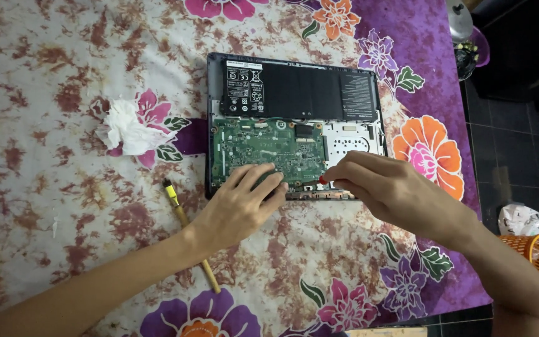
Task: Reinstalling a motherboard into a laptop by connecting various ribbon cables and ensuring proper alignment within the chassis.
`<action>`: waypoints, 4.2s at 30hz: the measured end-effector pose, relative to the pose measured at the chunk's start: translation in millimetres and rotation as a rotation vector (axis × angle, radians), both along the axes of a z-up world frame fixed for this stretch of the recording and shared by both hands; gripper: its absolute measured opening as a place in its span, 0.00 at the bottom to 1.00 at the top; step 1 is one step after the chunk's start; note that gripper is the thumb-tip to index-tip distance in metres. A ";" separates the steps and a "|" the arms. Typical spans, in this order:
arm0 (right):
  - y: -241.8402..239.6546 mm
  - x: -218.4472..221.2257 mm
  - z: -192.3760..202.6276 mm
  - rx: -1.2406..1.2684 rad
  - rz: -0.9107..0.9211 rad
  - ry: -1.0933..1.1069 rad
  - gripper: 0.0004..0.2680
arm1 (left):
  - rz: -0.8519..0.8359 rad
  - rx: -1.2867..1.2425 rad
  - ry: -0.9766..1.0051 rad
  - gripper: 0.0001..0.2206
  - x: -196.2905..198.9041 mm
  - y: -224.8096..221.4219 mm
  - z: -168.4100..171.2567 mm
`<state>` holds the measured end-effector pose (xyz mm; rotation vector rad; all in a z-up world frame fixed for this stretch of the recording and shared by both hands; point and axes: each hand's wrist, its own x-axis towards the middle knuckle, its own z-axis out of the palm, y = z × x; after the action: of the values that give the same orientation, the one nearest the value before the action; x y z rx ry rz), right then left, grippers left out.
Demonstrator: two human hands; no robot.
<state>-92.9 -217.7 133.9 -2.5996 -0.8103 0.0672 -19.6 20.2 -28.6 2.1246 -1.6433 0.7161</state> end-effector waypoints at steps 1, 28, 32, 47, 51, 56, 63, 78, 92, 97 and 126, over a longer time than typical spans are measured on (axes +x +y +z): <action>0.8 0.7 0.9 -0.001 0.002 0.000 0.07 | 0.002 -0.001 0.000 0.15 0.1 0.1 0.4; 0.7 -7.2 -5.1 -0.142 0.076 -0.124 0.09 | 0.004 -0.010 -0.002 0.14 -0.9 0.6 2.0; 4.8 -1.3 -3.2 -0.132 0.042 -0.017 0.07 | 0.009 -0.001 -0.014 0.14 -0.9 1.3 5.1; 48.8 38.1 -13.3 -0.603 -0.150 -0.090 0.13 | 0.018 -0.121 0.280 0.13 0.5 -14.0 35.8; 74.8 56.9 -28.0 -0.585 -0.353 -0.041 0.04 | 0.025 -0.133 0.947 0.23 9.2 -25.7 73.8; 54.1 45.8 -45.4 -0.520 -0.372 -0.270 0.03 | -0.094 -0.267 1.021 0.15 19.7 -34.6 69.5; 29.8 16.3 -38.8 -0.250 -0.401 -0.214 0.05 | -0.251 -0.288 1.071 0.04 17.2 -54.9 61.4; 5.7 -3.7 -12.8 -0.167 -0.308 -0.036 0.07 | -0.361 -0.223 1.107 0.06 19.7 -62.0 68.5; -6.6 -4.5 -16.6 -0.274 -0.148 0.040 0.04 | -0.120 0.105 0.468 0.17 25.4 -6.5 48.0; -3.8 -8.0 -18.0 -0.129 -0.078 -0.047 0.01 | 0.005 0.208 0.080 0.27 -2.5 14.7 6.7; 2.0 4.5 -13.1 -0.003 -0.083 -0.089 0.03 | 0.062 -0.049 0.023 0.20 -1.0 10.7 4.1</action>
<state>-88.4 -215.7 120.7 -2.6516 -0.7315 -0.0720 -20.6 30.9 -24.5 2.1499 -1.5383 0.7403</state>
